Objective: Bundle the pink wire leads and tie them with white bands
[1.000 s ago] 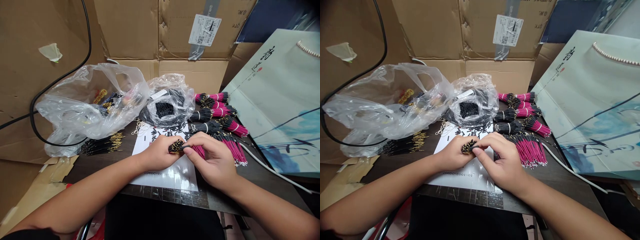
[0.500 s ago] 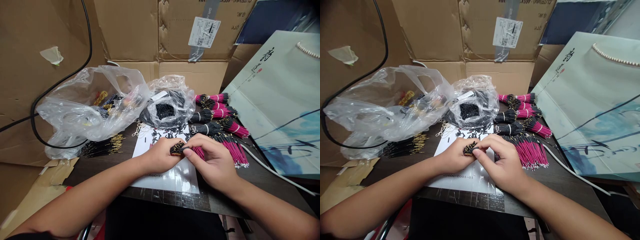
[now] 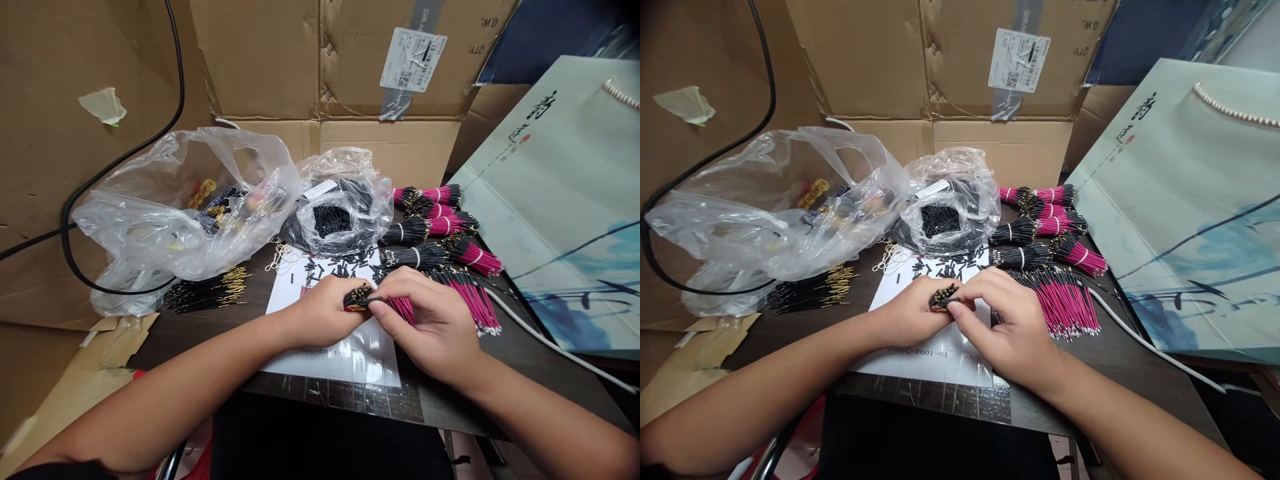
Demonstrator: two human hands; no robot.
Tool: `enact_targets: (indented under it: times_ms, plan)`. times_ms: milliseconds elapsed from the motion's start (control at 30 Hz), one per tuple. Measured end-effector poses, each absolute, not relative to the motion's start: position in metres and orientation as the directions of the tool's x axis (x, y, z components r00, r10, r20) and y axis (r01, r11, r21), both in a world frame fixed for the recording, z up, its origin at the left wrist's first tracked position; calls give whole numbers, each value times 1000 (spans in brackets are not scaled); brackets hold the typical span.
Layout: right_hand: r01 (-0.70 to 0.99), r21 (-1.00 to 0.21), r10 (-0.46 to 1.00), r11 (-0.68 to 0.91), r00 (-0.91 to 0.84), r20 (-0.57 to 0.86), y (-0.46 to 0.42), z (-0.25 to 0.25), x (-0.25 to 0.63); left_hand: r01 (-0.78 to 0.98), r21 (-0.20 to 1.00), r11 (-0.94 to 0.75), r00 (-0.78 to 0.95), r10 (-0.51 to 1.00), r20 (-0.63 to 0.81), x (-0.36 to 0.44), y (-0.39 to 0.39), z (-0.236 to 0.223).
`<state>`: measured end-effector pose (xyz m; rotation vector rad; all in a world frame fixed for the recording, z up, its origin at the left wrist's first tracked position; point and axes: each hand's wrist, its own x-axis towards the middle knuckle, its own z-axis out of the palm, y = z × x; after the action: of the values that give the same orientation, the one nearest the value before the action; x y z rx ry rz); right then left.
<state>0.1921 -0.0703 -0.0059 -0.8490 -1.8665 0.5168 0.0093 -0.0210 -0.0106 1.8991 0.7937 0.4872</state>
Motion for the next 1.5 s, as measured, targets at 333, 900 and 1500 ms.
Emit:
enact_targets:
  times_ms: [333,900,1500]
  plan:
    - [300,-635,702,712,-317,637,-68,-6,195,326,904,-275,719,693,-49,9,-21,-8]
    - [285,-584,650,760,-355,672,-64,-6,197,285,933,-217,761,643,-83,6,-20,-8]
    - [419,-405,579,812,-504,641,-65,-7,202,460,792,-401,701,712,-47,4,-20,-10]
